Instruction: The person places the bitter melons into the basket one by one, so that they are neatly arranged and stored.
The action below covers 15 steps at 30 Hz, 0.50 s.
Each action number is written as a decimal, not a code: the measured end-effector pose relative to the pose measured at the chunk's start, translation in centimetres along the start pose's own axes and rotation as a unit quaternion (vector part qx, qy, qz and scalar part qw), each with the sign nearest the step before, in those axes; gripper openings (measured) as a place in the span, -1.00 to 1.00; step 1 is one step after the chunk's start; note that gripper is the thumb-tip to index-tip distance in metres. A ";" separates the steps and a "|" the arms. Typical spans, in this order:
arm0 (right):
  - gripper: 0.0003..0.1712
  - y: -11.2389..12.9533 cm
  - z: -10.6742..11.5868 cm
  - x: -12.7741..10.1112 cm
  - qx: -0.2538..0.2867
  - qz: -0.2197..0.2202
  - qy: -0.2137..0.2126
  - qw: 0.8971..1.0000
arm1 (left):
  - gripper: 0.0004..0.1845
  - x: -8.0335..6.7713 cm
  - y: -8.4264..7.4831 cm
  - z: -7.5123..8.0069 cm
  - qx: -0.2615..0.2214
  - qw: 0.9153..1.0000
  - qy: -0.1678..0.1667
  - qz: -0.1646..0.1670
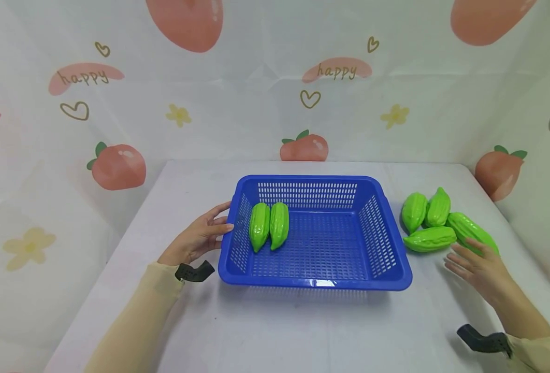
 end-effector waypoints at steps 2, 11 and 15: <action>-0.05 0.3 -0.4 0.4 -0.047 -0.032 -0.023 0.998 | -0.18 0.0 0.0 0.0 0.001 1.000 0.002 -0.002; 0.15 1.2 -1.9 2.3 -0.176 -0.144 -0.067 0.971 | -0.17 0.0 0.0 0.0 -0.001 1.000 -0.001 -0.001; 0.16 1.2 -2.0 2.8 -0.187 -0.151 -0.065 0.968 | -0.18 0.1 0.0 0.0 0.002 1.000 -0.001 -0.002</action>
Point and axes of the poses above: each hand's wrist, its own x-axis towards the middle knuckle, its own z-axis out of the back of the hand, y = z × x, the point moved 1 cm from there along x, towards the middle knuckle, and after that the axes turned 7 degrees about y, right-handed, at the moved point
